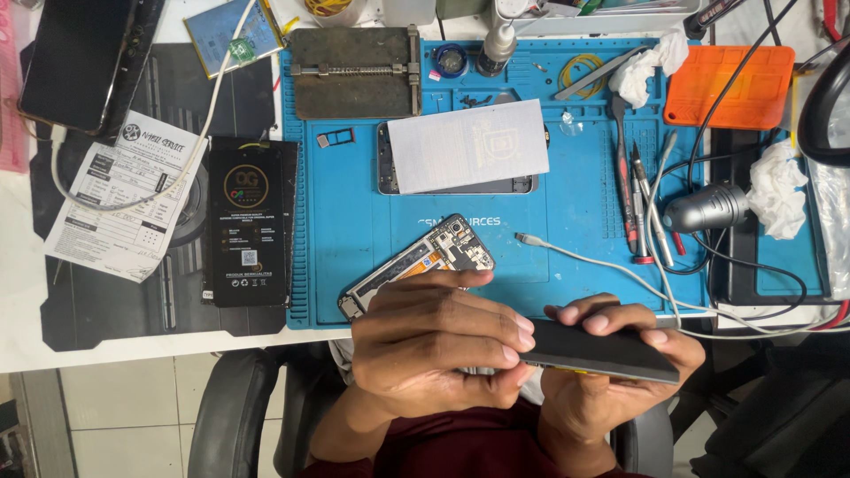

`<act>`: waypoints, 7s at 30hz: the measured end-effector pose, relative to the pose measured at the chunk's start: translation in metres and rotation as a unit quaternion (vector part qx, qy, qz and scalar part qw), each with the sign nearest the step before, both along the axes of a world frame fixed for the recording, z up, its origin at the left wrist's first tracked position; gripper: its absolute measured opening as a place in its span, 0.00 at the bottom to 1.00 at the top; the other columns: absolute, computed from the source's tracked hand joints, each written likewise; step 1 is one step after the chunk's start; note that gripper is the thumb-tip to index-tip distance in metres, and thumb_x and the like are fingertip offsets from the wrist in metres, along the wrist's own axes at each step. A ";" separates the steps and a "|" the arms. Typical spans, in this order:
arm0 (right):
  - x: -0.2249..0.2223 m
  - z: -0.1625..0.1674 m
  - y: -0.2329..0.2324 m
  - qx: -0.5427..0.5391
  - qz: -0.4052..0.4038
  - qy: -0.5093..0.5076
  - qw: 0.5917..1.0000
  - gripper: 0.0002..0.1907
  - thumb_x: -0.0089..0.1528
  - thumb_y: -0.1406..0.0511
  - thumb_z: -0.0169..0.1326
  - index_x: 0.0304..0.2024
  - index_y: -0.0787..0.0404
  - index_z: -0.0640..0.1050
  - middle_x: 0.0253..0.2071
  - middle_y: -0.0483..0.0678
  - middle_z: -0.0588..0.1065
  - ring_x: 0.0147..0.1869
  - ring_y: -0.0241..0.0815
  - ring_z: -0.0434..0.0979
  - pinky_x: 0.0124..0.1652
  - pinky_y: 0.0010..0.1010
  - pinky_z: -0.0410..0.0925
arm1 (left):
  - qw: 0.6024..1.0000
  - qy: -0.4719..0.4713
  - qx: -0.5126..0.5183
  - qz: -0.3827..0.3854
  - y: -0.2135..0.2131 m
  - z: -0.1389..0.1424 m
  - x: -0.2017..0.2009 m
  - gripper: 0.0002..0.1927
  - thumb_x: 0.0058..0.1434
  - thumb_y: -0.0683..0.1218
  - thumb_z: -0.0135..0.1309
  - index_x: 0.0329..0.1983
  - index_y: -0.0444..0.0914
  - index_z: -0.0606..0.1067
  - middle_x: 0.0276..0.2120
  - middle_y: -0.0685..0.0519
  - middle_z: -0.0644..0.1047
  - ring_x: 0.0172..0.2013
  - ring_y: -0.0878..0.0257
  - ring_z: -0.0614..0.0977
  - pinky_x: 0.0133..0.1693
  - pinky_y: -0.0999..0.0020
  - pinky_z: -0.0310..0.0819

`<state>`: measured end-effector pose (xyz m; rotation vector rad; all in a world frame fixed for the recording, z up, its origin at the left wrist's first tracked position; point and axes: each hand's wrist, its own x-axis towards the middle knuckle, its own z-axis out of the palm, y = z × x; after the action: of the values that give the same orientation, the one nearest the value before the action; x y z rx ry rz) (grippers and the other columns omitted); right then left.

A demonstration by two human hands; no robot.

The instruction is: The person tests a disassembled phone's battery with multimeter probes, then handles the opened phone chassis, a new battery, and the screen assembly, peeling protective film and aligning the battery and screen parts while working over a repair mat.

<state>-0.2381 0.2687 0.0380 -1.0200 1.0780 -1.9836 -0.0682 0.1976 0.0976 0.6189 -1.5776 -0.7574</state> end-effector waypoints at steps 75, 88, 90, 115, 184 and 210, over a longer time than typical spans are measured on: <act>-0.005 0.028 0.002 0.144 -0.120 0.278 0.942 0.30 0.67 0.75 0.66 0.66 0.70 0.66 0.58 0.66 0.76 0.61 0.49 0.79 0.63 0.33 0.77 | 0.961 0.002 0.275 -0.022 -0.003 -0.025 -0.006 0.07 0.62 0.40 0.65 0.42 0.36 0.83 0.36 0.51 0.84 0.36 0.67 0.87 0.40 0.75 0.82; -0.005 0.021 -0.009 0.129 -0.098 0.256 0.953 0.31 0.66 0.77 0.67 0.67 0.69 0.67 0.58 0.66 0.75 0.63 0.49 0.77 0.64 0.33 0.75 | 0.920 0.035 0.376 -0.106 -0.018 -0.038 0.001 0.07 0.63 0.40 0.63 0.43 0.35 0.83 0.36 0.52 0.84 0.32 0.71 0.84 0.32 0.78 0.80; -0.005 0.021 -0.010 0.131 -0.098 0.269 0.949 0.31 0.65 0.76 0.67 0.67 0.69 0.67 0.58 0.66 0.75 0.64 0.49 0.77 0.64 0.34 0.76 | 0.915 0.050 0.386 -0.109 -0.018 -0.041 0.000 0.07 0.63 0.40 0.63 0.44 0.35 0.83 0.36 0.52 0.84 0.32 0.71 0.84 0.32 0.78 0.81; -0.035 0.032 -0.049 0.153 -0.067 0.150 0.975 0.14 0.73 0.72 0.61 0.58 0.75 0.74 0.48 0.55 0.71 0.41 0.32 0.71 0.39 0.15 0.66 | 0.894 0.103 0.415 -0.135 -0.010 -0.022 -0.007 0.26 0.73 0.40 0.51 0.72 0.30 0.65 0.55 0.40 0.81 0.48 0.63 0.85 0.50 0.72 0.83; -0.033 0.086 -0.071 0.114 0.045 -0.102 0.987 0.23 0.79 0.64 0.52 0.72 0.66 0.64 0.41 0.45 0.71 0.41 0.30 0.74 0.30 0.15 0.70 | 0.936 0.229 0.239 -0.120 0.098 -0.048 -0.087 0.30 0.73 0.33 0.48 0.76 0.31 0.55 0.64 0.45 0.74 0.75 0.50 0.66 0.77 0.55 0.41; -0.016 0.086 -0.069 0.080 0.068 -0.131 0.986 0.22 0.79 0.66 0.52 0.71 0.69 0.63 0.40 0.45 0.71 0.39 0.32 0.72 0.32 0.18 0.69 | 0.953 0.170 0.218 -0.126 0.098 -0.037 -0.062 0.28 0.75 0.36 0.48 0.76 0.28 0.56 0.67 0.42 0.71 0.74 0.54 0.67 0.76 0.59 0.48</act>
<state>-0.2537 0.1993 0.1239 -0.7067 0.9783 -1.8279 -0.1304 0.2958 0.0602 0.5682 -1.1859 -1.3527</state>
